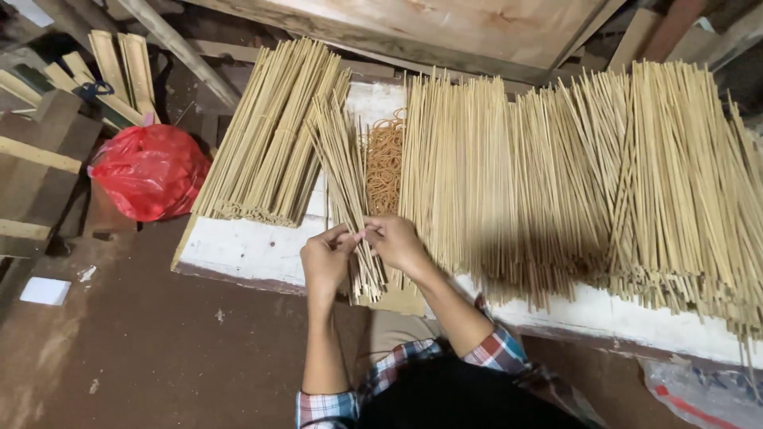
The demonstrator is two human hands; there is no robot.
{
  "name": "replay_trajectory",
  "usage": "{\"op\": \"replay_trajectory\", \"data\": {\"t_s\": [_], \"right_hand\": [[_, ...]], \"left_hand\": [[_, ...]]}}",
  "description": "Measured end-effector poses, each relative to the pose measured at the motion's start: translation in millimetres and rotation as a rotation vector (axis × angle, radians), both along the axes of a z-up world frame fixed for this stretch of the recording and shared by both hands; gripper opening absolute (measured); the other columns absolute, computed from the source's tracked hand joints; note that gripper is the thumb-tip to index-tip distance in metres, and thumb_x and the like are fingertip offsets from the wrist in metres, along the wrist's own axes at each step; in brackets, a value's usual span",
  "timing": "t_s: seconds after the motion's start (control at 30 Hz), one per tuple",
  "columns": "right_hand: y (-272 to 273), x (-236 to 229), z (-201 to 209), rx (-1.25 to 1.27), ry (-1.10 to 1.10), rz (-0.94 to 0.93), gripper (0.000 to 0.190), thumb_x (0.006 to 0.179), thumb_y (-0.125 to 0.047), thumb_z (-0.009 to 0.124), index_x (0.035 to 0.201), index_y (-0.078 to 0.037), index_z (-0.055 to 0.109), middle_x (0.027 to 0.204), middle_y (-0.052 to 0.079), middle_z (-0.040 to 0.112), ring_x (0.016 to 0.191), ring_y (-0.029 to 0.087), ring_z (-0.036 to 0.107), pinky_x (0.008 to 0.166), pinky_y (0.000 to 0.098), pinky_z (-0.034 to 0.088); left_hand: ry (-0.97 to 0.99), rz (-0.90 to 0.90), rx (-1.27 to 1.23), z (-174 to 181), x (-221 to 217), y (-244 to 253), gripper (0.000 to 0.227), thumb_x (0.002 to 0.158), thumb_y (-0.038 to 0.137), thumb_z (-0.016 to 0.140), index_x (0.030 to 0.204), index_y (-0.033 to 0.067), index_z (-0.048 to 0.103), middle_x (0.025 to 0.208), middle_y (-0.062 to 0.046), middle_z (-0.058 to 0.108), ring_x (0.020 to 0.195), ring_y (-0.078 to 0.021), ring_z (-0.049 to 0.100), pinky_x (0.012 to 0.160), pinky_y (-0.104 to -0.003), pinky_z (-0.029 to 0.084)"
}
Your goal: Sorting and aligning thin wooden sticks into bundles on a workshop table
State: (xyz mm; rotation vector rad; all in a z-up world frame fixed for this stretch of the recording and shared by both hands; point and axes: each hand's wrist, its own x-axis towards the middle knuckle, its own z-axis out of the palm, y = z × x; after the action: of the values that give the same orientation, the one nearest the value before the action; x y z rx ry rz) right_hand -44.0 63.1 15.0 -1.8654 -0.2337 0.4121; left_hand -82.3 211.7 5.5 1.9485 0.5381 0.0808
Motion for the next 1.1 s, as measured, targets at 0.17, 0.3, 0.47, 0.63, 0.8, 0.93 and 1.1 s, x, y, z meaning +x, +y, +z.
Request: {"op": "replay_trajectory", "data": {"t_s": [0.17,0.3,0.47,0.63,0.8,0.93,1.1], "right_hand": [[0.5,13.6,-24.5,-0.239,-0.305,-0.021,0.032,0.09,-0.015,0.073,0.122,-0.018,0.077,0.096,0.012,0.078,0.09,0.036,0.075,0.079,0.0455,0.061],[-38.6,6.9,-12.5,-0.294,-0.362,-0.157,0.023,0.091,-0.016,0.072,0.11,-0.024,0.082,0.088,0.01,0.076,0.088,0.035,0.075,0.08,0.042,0.06],[-137.4,12.6,-32.9,-0.442,-0.478,-0.495,0.011,0.09,-0.028,0.073,0.099,-0.027,0.079,0.08,0.002,0.074,0.079,0.027,0.074,0.076,0.0362,0.057],[-212.7,14.7,-69.1,-0.708,-0.519,-0.762,0.015,0.085,-0.027,0.069,0.081,-0.014,0.064,0.063,0.005,0.055,0.06,0.024,0.06,0.062,0.0371,0.051],[-205.8,19.6,-45.1,-0.561,-0.318,-0.666,0.023,0.079,-0.023,0.074,0.077,-0.004,0.062,0.062,0.013,0.055,0.061,0.022,0.059,0.055,0.0358,0.044],[-205.6,28.9,-21.4,-0.477,0.006,-0.69,0.036,0.083,-0.013,0.08,0.116,-0.002,0.073,0.096,0.018,0.075,0.081,0.027,0.074,0.068,0.0377,0.057],[-216.3,25.1,-11.6,-0.215,0.181,-0.736,0.042,0.077,-0.017,0.081,0.118,-0.013,0.075,0.103,0.01,0.077,0.088,0.022,0.077,0.073,0.0334,0.059]], "left_hand": [[0.008,0.049,0.167,11.8,0.2,4.7,0.032,0.079,0.022,0.086,0.109,0.0132,0.08,0.09,-0.007,0.08,0.09,-0.0321,0.075,0.085,-0.043,0.056],[-0.088,0.013,0.146,35.6,3.7,-28.3,0.025,0.078,0.017,0.086,0.103,0.0135,0.082,0.09,-0.011,0.078,0.091,-0.0361,0.074,0.086,-0.044,0.056],[-0.164,-0.23,0.004,28.4,30.8,-96.8,0.019,0.078,0.017,0.085,0.097,0.0169,0.082,0.081,-0.005,0.079,0.075,-0.0241,0.074,0.073,-0.034,0.056],[-0.246,-0.44,0.004,3.5,58.4,-171.6,0.021,0.073,0.018,0.088,0.092,0.0194,0.081,0.078,-0.002,0.077,0.072,-0.0203,0.074,0.068,-0.03,0.057],[-0.194,-0.546,0.19,-4.9,71.3,-208.1,0.017,0.081,0.02,0.079,0.098,0.0182,0.079,0.086,-0.008,0.074,0.087,-0.0352,0.074,0.08,-0.047,0.058],[-0.17,-0.55,0.2,-7.3,72.4,-206.9,0.019,0.08,0.02,0.08,0.099,0.0165,0.079,0.087,-0.008,0.073,0.09,-0.0356,0.073,0.082,-0.048,0.058],[-0.117,-0.595,0.196,9.2,68.0,-205.6,0.017,0.083,0.026,0.077,0.1,0.0224,0.08,0.09,-0.004,0.072,0.094,-0.0336,0.073,0.084,-0.047,0.058]]}}
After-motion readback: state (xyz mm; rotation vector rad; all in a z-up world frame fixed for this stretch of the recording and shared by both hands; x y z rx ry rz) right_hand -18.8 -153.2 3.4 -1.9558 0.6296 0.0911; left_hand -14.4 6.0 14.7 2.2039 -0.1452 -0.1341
